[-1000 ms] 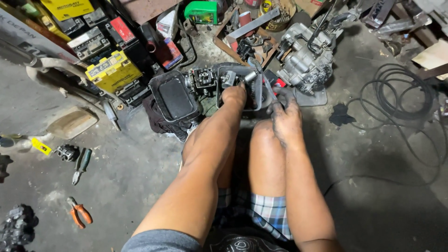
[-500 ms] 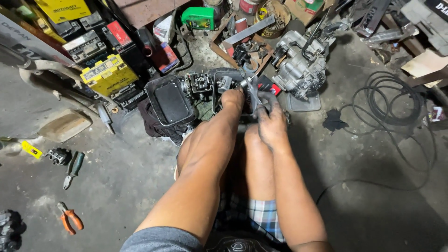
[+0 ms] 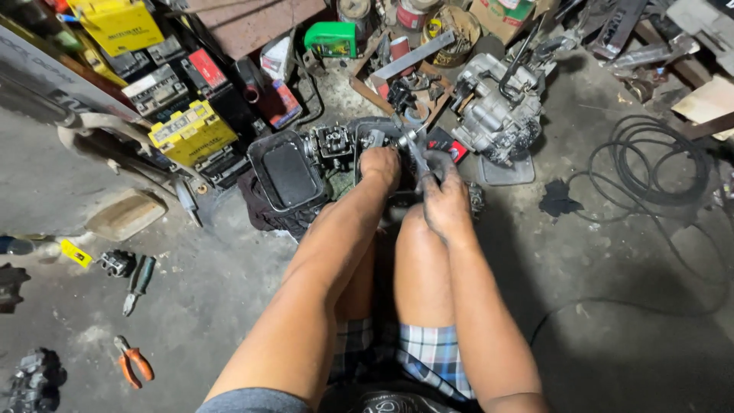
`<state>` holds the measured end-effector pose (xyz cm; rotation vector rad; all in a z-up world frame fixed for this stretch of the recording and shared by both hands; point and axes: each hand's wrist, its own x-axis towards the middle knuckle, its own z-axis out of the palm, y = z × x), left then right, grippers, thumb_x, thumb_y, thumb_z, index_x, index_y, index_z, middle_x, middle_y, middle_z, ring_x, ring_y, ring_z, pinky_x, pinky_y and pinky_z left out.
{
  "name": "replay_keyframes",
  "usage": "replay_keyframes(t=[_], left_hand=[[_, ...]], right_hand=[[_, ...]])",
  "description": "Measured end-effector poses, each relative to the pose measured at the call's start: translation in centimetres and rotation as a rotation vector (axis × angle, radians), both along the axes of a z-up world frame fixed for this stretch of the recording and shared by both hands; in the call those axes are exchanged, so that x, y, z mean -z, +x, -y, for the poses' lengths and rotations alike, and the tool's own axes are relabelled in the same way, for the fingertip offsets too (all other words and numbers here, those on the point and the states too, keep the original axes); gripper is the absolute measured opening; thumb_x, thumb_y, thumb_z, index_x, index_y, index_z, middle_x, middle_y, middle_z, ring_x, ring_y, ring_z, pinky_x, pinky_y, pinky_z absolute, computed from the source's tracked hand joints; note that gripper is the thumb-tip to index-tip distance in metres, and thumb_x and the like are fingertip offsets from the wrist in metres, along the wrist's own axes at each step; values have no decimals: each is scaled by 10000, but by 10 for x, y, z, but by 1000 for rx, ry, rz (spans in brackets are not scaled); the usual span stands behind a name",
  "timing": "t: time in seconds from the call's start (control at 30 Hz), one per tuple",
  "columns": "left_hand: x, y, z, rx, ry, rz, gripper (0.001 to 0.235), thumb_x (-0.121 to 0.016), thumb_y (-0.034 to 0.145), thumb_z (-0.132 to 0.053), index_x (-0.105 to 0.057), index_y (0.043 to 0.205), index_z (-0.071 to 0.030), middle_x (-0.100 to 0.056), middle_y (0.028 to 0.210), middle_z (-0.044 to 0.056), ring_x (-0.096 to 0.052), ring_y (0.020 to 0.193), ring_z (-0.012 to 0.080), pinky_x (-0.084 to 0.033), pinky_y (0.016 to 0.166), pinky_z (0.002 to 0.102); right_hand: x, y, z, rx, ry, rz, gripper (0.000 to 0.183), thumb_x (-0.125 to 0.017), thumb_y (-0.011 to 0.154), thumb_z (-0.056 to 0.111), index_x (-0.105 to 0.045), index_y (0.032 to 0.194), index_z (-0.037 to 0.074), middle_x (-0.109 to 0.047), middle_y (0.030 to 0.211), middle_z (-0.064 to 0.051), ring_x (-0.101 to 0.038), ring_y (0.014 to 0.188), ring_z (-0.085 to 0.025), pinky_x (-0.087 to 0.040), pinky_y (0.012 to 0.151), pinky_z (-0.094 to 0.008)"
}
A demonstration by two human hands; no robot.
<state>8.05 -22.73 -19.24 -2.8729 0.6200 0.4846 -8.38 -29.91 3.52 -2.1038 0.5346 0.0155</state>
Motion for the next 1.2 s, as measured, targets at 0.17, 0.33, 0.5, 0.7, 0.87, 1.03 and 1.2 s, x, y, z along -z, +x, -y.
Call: replay_keyframes(t=[0.17,0.33,0.5,0.7,0.87,1.03,1.2], left_hand=[[-74,-21,-24,-16,-225,115,416,-340,1039,-154,-745,1123,-113,-800,919,57,-781,882,266,-622,681,452],[-144,-34,-57,-61,-270,71,326,-447,980,-202,-745,1053,-90,-786,901,110,-772,867,317,-622,682,464],[-222,-41,-113,-368,-506,-308,739,-559,920,-583,-678,1238,73,-684,1252,297,-613,1271,436,-487,1070,564],[-220,-67,-193,-942,-1283,-439,663,-554,872,-545,-654,1290,-41,-674,1266,184,-622,1259,329,-470,1088,484],[-193,-58,-231,-1252,-1828,-480,532,-630,825,-468,-657,1191,-83,-700,943,168,-700,734,356,-627,626,476],[-178,-59,-254,-1274,-1917,-485,613,-569,867,-595,-667,1280,-153,-716,962,227,-703,694,356,-673,609,442],[-166,-58,-260,-1323,-1946,-391,542,-687,842,-503,-684,1163,-66,-720,911,286,-734,672,400,-686,588,522]], right_hand=[[5,0,-5,0,-3,-2,385,-551,976,211,-628,1352,241,-765,994,-117,-670,1171,-360,-469,1062,-554],[-4,0,-10,-9,8,9,388,-577,972,207,-622,1357,222,-736,1208,-162,-625,1248,-397,-450,1089,-560],[7,0,-9,38,4,46,269,-589,991,303,-662,1215,172,-789,892,-33,-718,1089,-251,-508,1017,-445],[-6,1,-29,-47,-71,39,272,-596,1015,290,-704,1214,138,-743,1186,-173,-613,1265,-396,-463,1081,-534],[7,9,-48,-201,-136,88,228,-633,1002,262,-724,1172,140,-744,1172,-165,-628,1223,-409,-486,1055,-539],[13,18,-76,-386,-178,62,291,-635,968,236,-717,1204,85,-736,1174,-205,-635,1211,-422,-491,1029,-564],[7,26,-109,-624,-350,-44,363,-537,990,237,-662,1311,122,-731,1198,-214,-652,1201,-422,-501,1022,-586]])
